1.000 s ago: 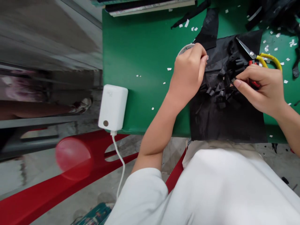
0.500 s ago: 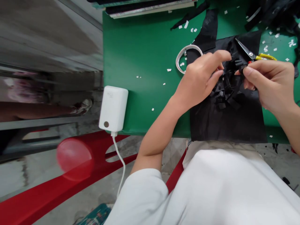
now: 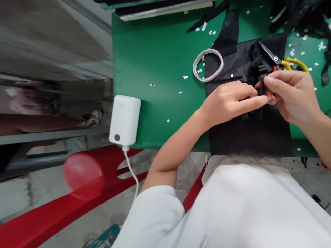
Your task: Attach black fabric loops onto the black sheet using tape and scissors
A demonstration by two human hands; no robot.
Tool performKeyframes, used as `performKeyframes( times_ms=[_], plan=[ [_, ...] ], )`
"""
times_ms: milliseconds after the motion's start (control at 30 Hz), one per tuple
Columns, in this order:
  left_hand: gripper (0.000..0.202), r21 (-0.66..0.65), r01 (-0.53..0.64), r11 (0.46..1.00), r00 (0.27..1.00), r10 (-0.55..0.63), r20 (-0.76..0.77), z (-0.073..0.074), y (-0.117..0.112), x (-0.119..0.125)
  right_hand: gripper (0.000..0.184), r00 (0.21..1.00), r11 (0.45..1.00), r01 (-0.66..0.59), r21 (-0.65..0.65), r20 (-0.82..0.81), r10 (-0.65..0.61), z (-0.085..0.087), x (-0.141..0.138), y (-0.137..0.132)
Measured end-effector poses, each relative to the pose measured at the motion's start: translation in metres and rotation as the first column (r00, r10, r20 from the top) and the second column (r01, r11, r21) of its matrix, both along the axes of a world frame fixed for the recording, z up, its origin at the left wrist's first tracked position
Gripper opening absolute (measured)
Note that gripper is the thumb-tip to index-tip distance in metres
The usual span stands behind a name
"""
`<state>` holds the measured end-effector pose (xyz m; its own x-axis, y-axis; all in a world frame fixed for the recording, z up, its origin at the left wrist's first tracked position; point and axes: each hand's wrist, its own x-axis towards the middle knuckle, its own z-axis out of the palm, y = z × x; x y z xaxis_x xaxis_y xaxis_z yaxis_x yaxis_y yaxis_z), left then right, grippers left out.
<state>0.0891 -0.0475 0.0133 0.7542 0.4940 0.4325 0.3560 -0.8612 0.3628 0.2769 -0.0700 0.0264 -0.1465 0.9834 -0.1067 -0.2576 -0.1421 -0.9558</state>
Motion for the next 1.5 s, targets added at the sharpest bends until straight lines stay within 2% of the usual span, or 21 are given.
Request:
performKeyframes(
  times_ms=[133,267,333,400,467,533,600,667,800,900,1000,1133,1267,1400,1500],
  plan=[
    [0.037,0.016,-0.046,0.999,0.996,0.044,0.072,-0.006,0.0,0.002,0.02,1.0,1.0,-0.002,0.011,0.014,0.002,-0.001,-0.001,0.0],
    [0.021,0.031,-0.063,0.998,0.969,0.054,0.239,-0.004,-0.002,0.002,0.021,1.0,1.0,0.007,0.029,0.014,-0.008,-0.002,-0.001,0.0],
    [0.011,0.004,-0.083,0.997,0.94,0.077,0.332,-0.002,-0.003,0.003,0.02,0.999,0.999,0.032,0.041,0.007,-0.032,-0.003,-0.001,0.0],
    [0.009,-0.051,-0.099,0.994,0.921,0.111,0.373,0.0,-0.003,0.004,0.017,0.999,0.997,0.053,0.058,0.0,-0.053,-0.004,-0.001,0.0],
    [0.006,-0.066,-0.06,0.996,0.908,0.081,0.41,0.002,-0.003,0.005,0.015,0.998,0.995,0.062,0.076,0.009,-0.063,-0.004,-0.001,-0.001],
    [0.002,-0.016,0.002,1.0,0.884,0.006,0.467,0.003,-0.003,0.005,0.014,0.997,0.994,0.067,0.088,0.033,-0.07,-0.005,-0.001,-0.001],
    [0.007,0.024,0.046,0.999,0.867,-0.051,0.497,0.003,-0.004,0.006,0.015,0.995,0.993,0.072,0.089,0.063,-0.078,-0.006,-0.002,-0.001],
    [0.009,-0.007,0.076,0.997,0.877,-0.064,0.477,0.003,-0.005,0.006,0.016,0.991,0.992,0.073,0.105,0.101,-0.084,-0.007,-0.002,-0.001],
    [0.01,-0.084,0.029,0.996,0.865,0.017,0.502,0.003,-0.008,0.009,0.017,0.971,0.981,0.072,0.179,0.213,-0.111,-0.01,-0.002,-0.004],
    [0.006,-0.258,-0.004,0.966,0.798,0.158,0.581,0.003,-0.011,0.012,0.017,0.94,0.963,0.085,0.258,0.298,-0.163,-0.007,-0.003,-0.007],
    [0.007,-0.466,0.013,0.885,0.78,0.282,0.558,0.004,-0.013,0.014,0.021,0.904,0.936,0.099,0.338,0.363,-0.227,-0.001,-0.005,-0.01],
    [0.022,-0.583,0.0,0.813,0.826,0.328,0.459,0.003,-0.014,0.014,0.024,0.859,0.907,0.102,0.409,0.424,-0.288,0.004,-0.007,-0.013],
    [0.024,-0.609,-0.037,0.792,0.851,0.344,0.396,0.003,-0.015,0.014,0.022,0.833,0.91,0.073,0.408,0.478,-0.281,0.004,-0.007,-0.015],
    [0.026,-0.597,-0.098,0.796,0.881,0.349,0.32,0.004,-0.017,0.016,0.022,0.85,0.915,0.069,0.398,0.456,-0.263,0.005,-0.008,-0.016],
    [0.028,-0.605,-0.094,0.791,0.892,0.337,0.301,0.004,-0.017,0.016,0.023,0.856,0.918,0.072,0.389,0.448,-0.257,0.005,-0.008,-0.017]
  ],
)
